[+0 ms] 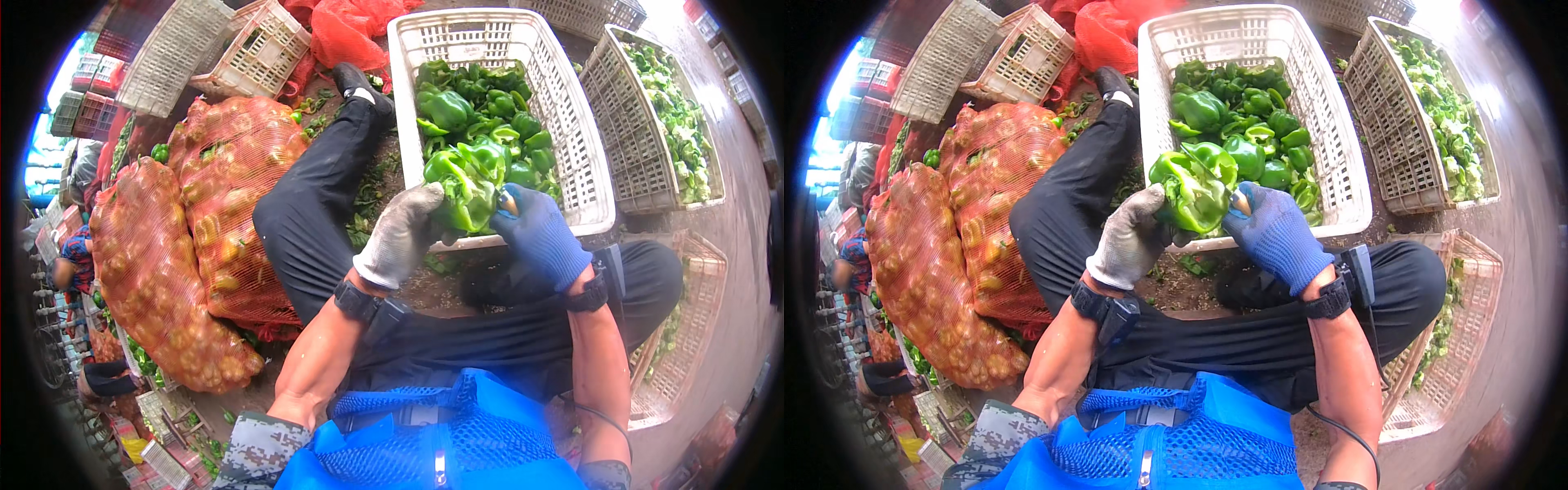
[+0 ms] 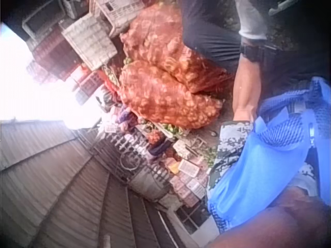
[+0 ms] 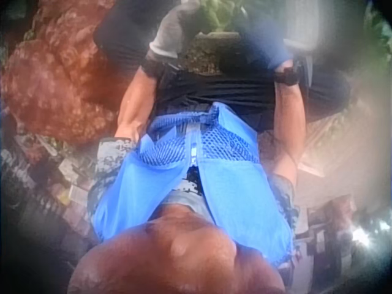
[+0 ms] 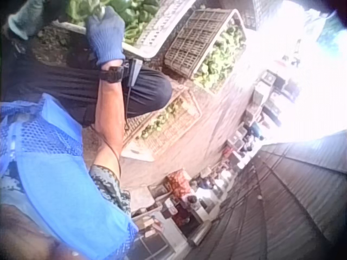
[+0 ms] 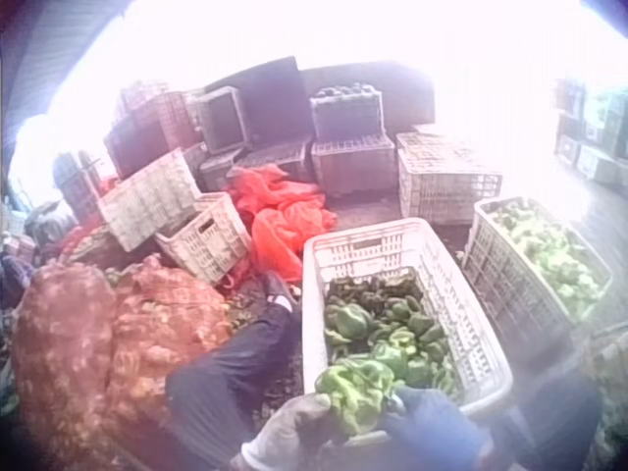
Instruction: Use a knife to trim the stems or tops off of green peppers and place them into a crate.
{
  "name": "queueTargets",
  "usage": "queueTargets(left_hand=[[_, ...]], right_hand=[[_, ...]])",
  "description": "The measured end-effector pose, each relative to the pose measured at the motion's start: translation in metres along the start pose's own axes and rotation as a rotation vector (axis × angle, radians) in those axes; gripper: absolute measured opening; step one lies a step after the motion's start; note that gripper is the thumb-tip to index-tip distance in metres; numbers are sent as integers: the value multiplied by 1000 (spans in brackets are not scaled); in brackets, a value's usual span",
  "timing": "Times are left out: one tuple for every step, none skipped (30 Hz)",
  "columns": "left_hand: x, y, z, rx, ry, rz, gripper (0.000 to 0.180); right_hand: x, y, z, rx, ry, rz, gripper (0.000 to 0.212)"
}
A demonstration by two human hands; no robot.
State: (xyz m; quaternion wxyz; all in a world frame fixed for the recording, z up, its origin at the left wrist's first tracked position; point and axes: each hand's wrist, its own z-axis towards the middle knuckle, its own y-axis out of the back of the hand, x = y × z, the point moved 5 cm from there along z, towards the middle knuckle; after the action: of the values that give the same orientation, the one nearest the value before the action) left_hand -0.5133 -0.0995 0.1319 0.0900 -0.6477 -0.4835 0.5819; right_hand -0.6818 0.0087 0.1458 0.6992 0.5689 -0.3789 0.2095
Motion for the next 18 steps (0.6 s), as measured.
queueTargets(left_hand=[[0, 0, 0, -58, 4, 6, 41], [0, 1, 1, -57, 5, 5, 41], [-1, 1, 1, -17, -1, 19, 43], [-2, 1, 2, 23, -8, 33, 45], [-1, 3, 3, 25, -8, 33, 45], [-1, 4, 3, 49, -15, 42, 48], [-1, 5, 4, 74, -22, 50, 51], [-1, 7, 4, 73, -23, 50, 51], [-1, 6, 6, 100, -16, 51, 53], [-1, 5, 7, 126, -9, 53, 56], [-1, 3, 7, 129, -9, 51, 56], [-2, 0, 6, 114, -7, 51, 57], [-3, -1, 6, 100, -5, 50, 58], [-2, 1, 6, 100, -5, 49, 58], [-1, 5, 7, 107, 4, -1, 50], [1, 9, 8, 115, 12, -52, 42], [3, 17, 10, 115, 10, -52, 42], [5, 22, 12, 124, 24, -55, 44]], right_hand=[[2, 2, 1, 10, -40, 10, 23], [1, 3, 1, 20, -79, 19, 23], [-1, 3, 1, 19, -80, 18, 23], [0, 3, 1, 1, -1, 9, 23], [3, 4, 0, -16, 77, -1, 24], [5, 5, 2, -16, 77, -1, 24], [0, 4, 4, 56, -91, 139, 25], [-5, 1, 4, 128, -258, 277, 26], [-10, -1, 3, 126, -260, 275, 26], [-13, -2, 3, 90, -137, 226, 27], [-13, -1, 3, 55, -15, 177, 28], [-12, 0, 4, 56, -15, 176, 28], [-10, 1, 5, 80, -11, 150, 28], [-9, 1, 6, 103, -7, 124, 28], [-9, 2, 7, 104, -6, 123, 28], [-9, 1, 7, 121, -17, 134, 28], [-9, 1, 7, 138, -28, 144, 28], [-8, 1, 8, 139, -26, 143, 28]])
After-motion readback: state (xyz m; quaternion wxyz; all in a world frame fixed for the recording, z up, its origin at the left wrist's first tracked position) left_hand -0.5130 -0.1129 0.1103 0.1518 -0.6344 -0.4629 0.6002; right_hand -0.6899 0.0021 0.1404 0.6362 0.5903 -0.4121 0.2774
